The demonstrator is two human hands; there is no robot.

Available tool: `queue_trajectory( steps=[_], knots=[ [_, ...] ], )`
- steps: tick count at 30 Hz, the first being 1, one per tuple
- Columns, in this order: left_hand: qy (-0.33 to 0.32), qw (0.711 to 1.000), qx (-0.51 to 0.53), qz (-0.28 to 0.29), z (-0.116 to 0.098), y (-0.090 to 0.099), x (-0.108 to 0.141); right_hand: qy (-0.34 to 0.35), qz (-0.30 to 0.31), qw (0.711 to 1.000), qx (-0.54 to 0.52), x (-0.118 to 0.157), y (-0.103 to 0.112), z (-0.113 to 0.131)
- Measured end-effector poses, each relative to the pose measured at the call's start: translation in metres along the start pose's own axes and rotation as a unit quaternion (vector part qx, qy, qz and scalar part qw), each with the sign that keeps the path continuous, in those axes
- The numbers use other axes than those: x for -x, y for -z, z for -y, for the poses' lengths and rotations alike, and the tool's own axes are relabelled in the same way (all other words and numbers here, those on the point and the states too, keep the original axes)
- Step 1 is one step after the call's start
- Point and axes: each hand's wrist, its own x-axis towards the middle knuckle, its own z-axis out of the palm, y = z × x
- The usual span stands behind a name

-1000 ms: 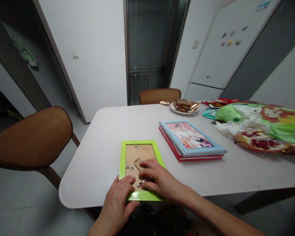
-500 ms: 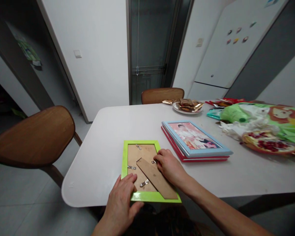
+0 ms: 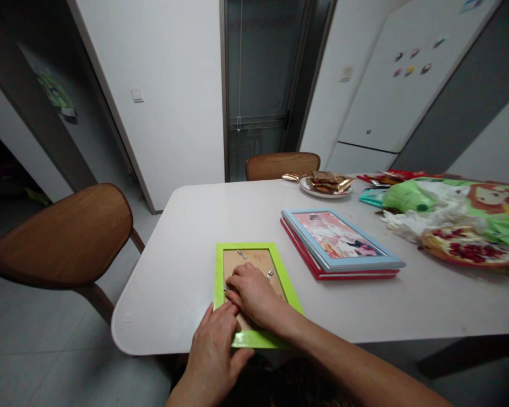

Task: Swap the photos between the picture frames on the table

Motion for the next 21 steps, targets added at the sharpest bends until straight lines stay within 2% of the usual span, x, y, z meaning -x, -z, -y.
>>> queue_trajectory(
  steps=[7,10,13,16,21],
  knots=[
    [-0.013,1.000,0.004,-0.024,0.001,-0.003,0.002,-0.038,-0.011,0.999,0.035,-0.012,-0.011,-0.004],
    [-0.014,1.000,0.004,-0.026,0.001,-0.003,0.002,-0.054,-0.018,0.998,0.031,-0.016,-0.008,-0.016],
    [-0.012,1.000,0.003,-0.025,0.001,-0.003,0.002,-0.101,-0.044,0.993,0.049,-0.024,-0.004,-0.032],
    [-0.008,1.000,0.003,-0.026,0.001,-0.003,0.003,-0.139,-0.039,0.987,0.072,-0.033,-0.005,-0.043],
    [-0.004,1.000,0.013,-0.020,0.000,-0.002,0.002,-0.119,-0.041,0.989,0.076,-0.038,-0.008,-0.045]
  ],
)
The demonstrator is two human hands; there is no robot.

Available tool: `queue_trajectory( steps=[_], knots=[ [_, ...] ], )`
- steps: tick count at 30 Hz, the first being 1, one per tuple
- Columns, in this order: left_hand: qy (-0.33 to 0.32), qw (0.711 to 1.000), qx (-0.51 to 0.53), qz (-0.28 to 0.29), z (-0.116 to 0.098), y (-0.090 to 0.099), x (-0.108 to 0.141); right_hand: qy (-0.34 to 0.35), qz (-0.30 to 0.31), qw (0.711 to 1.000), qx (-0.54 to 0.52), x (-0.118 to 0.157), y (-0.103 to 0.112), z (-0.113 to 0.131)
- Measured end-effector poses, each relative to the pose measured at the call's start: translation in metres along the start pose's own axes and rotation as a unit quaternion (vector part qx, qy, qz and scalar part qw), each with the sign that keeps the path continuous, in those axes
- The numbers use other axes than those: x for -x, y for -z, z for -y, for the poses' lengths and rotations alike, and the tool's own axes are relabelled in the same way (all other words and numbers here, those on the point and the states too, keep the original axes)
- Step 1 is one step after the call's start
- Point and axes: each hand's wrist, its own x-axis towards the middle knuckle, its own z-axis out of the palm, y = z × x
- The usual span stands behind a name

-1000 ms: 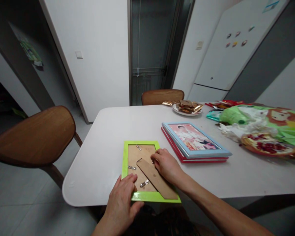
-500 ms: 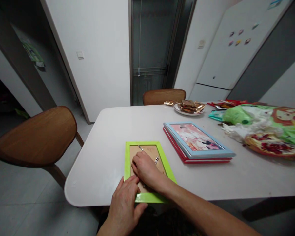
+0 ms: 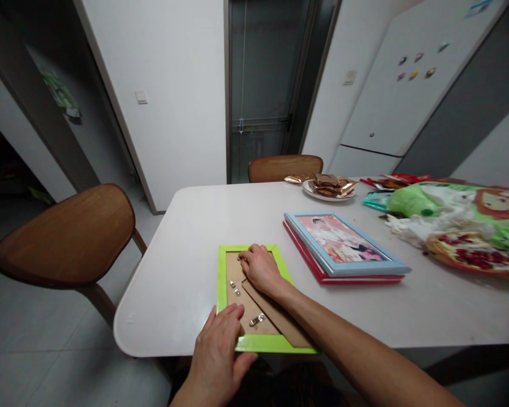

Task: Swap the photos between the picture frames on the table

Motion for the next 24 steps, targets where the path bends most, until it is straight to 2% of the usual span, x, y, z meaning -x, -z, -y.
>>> queue_trajectory(
  steps=[4,7,10,13,18,24],
  knots=[
    [0.007,1.000,0.006,0.007,0.000,0.001,0.000,0.007,-0.001,1.000,-0.024,0.010,0.012,0.002],
    [0.010,1.000,0.011,0.010,0.000,0.001,0.000,0.027,-0.007,0.998,-0.056,0.030,0.027,0.001],
    [0.007,1.000,0.017,0.005,-0.002,0.000,-0.001,0.037,0.038,0.997,-0.061,0.055,0.037,-0.002],
    [0.014,1.000,0.027,-0.002,-0.006,-0.002,-0.002,0.038,0.065,0.995,-0.071,0.070,0.039,-0.003],
    [0.052,0.994,0.095,-0.012,-0.009,0.001,-0.006,0.021,0.057,0.994,-0.095,0.067,0.040,-0.002],
    [0.153,0.959,0.226,-0.075,-0.001,0.012,-0.020,0.025,0.047,0.995,-0.082,0.059,0.060,0.001]
  ],
)
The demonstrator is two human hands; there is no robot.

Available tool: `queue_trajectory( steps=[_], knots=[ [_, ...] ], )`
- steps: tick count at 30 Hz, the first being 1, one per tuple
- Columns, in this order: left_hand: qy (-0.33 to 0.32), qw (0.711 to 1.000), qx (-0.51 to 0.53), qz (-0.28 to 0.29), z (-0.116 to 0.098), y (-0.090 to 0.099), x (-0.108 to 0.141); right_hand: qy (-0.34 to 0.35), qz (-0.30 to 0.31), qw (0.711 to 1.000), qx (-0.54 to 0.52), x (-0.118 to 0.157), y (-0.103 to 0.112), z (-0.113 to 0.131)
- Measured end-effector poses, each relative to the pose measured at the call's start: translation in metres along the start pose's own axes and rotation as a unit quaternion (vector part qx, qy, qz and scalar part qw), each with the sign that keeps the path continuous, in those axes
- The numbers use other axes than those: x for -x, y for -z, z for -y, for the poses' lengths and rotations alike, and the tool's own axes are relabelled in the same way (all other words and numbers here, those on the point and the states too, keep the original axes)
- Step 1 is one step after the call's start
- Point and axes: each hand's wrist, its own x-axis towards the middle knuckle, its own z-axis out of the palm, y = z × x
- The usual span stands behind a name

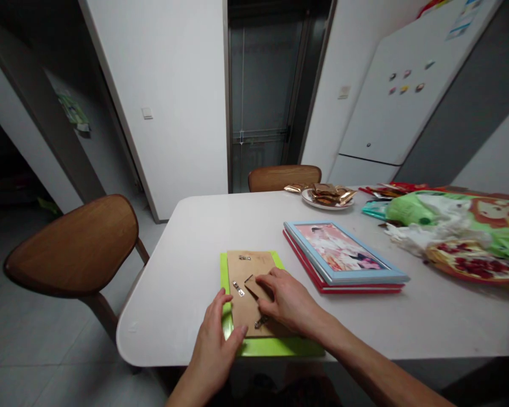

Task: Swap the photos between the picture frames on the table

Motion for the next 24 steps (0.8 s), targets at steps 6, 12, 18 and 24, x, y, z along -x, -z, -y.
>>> queue_trajectory(
  steps=[6,12,18,24],
  knots=[
    [0.067,0.970,0.231,-0.046,-0.003,0.010,-0.018,0.051,-0.027,0.996,-0.075,0.005,0.012,0.024],
    [0.193,0.927,0.307,-0.099,0.022,0.064,-0.015,-0.041,-0.048,0.997,-0.036,0.008,0.005,-0.014],
    [0.219,0.952,0.193,-0.095,0.050,0.094,-0.007,-0.131,-0.033,0.989,0.060,0.012,-0.015,-0.055],
    [0.148,0.978,-0.117,-0.094,0.065,0.096,-0.007,-0.144,-0.050,0.988,0.026,0.005,-0.017,-0.058]
  ],
)
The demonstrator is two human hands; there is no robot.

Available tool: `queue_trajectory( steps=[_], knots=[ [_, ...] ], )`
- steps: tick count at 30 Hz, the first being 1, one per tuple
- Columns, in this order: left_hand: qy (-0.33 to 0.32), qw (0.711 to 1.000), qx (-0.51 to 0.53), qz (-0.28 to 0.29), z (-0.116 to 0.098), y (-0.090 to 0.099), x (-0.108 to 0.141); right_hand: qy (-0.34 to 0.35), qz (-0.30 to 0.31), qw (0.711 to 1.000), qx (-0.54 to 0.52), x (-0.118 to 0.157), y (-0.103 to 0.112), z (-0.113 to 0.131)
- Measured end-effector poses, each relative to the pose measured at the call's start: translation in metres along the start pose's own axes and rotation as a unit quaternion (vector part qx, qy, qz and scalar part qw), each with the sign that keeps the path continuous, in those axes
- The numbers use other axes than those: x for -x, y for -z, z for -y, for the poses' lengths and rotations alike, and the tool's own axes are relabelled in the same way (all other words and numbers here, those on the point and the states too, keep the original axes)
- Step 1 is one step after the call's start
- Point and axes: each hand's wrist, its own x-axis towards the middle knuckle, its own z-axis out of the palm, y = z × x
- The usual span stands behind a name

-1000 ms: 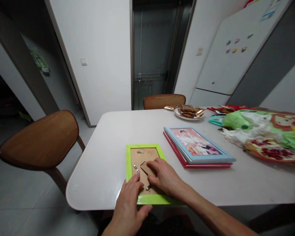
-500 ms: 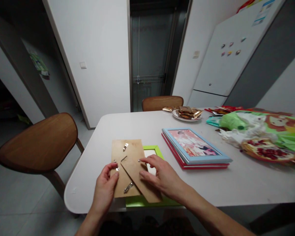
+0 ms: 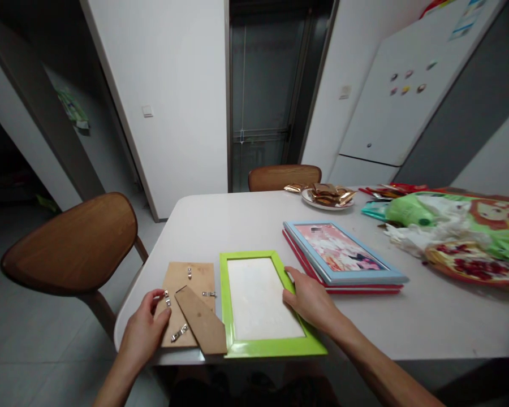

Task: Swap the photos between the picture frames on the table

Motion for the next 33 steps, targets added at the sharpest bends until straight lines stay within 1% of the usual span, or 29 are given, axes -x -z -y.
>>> queue_trajectory(
  steps=[2,3,4,5,7,8,9,10,11,12,13,15,17,19,20,21,23,25,26,27,29,31,33],
  knots=[
    [-0.038,0.995,-0.090,-0.032,0.002,-0.003,0.000,-0.036,0.005,0.996,-0.077,-0.001,0.005,0.001],
    [-0.062,0.990,-0.117,-0.049,0.001,-0.005,0.000,-0.061,0.020,0.988,-0.143,-0.001,0.009,0.002],
    [-0.086,0.986,-0.130,-0.066,-0.002,-0.008,0.001,-0.088,0.041,0.970,-0.221,0.000,0.013,0.004],
    [-0.106,0.983,-0.129,-0.081,-0.008,-0.012,0.003,-0.113,0.067,0.943,-0.304,0.001,0.017,0.006],
    [-0.139,0.982,-0.091,-0.088,-0.026,-0.023,0.010,-0.148,0.110,0.871,-0.455,0.006,0.026,0.012],
    [-0.153,0.983,-0.059,-0.078,-0.039,-0.030,0.016,-0.159,0.121,0.837,-0.510,0.008,0.030,0.016],
    [-0.177,0.982,-0.032,-0.052,-0.054,-0.038,0.024,-0.165,0.125,0.809,-0.551,0.010,0.034,0.021],
    [-0.198,0.980,-0.014,-0.022,-0.070,-0.047,0.032,-0.166,0.124,0.787,-0.581,0.011,0.037,0.026],
    [-0.227,0.974,-0.002,0.012,-0.086,-0.057,0.040,-0.162,0.122,0.773,-0.601,0.012,0.040,0.030],
    [-0.263,0.964,0.009,0.038,-0.101,-0.066,0.048,-0.153,0.118,0.767,-0.612,0.013,0.043,0.035],
    [-0.296,0.953,0.013,0.057,-0.115,-0.074,0.054,-0.139,0.116,0.767,-0.616,0.013,0.044,0.038],
    [-0.354,0.933,0.019,0.063,-0.135,-0.087,0.061,-0.105,0.114,0.776,-0.611,0.012,0.046,0.042],
    [-0.391,0.919,0.021,0.043,-0.145,-0.091,0.061,-0.084,0.114,0.791,-0.595,0.010,0.046,0.040],
    [-0.401,0.915,0.031,0.004,-0.146,-0.085,0.055,-0.082,0.112,0.814,-0.565,0.006,0.042,0.034],
    [-0.392,0.919,0.041,-0.023,-0.144,-0.078,0.051,-0.084,0.107,0.831,-0.540,0.004,0.040,0.029],
    [-0.369,0.927,0.054,-0.052,-0.140,-0.070,0.046,-0.087,0.097,0.853,-0.506,0.003,0.037,0.024],
    [-0.293,0.947,0.083,-0.104,-0.128,-0.052,0.038,-0.087,0.066,0.906,-0.409,-0.001,0.031,0.014],
    [-0.211,0.964,0.102,-0.123,-0.112,-0.037,0.032,-0.073,0.032,0.952,-0.296,-0.004,0.023,0.006],
    [-0.176,0.971,0.107,-0.121,-0.102,-0.031,0.030,-0.065,0.020,0.968,-0.242,-0.005,0.019,0.002],
    [-0.141,0.977,0.108,-0.116,-0.092,-0.028,0.029,-0.058,0.012,0.979,-0.194,-0.006,0.016,0.000],
    [-0.087,0.986,0.105,-0.101,-0.071,-0.027,0.028,-0.046,0.005,0.992,-0.119,-0.006,0.009,-0.005],
    [-0.056,0.991,0.096,-0.076,-0.054,-0.029,0.028,-0.031,0.001,0.997,-0.069,-0.005,0.003,-0.008],
    [-0.040,0.995,0.074,-0.047,-0.043,-0.033,0.030,-0.015,-0.002,0.999,-0.037,-0.004,-0.001,-0.011]
  ],
)
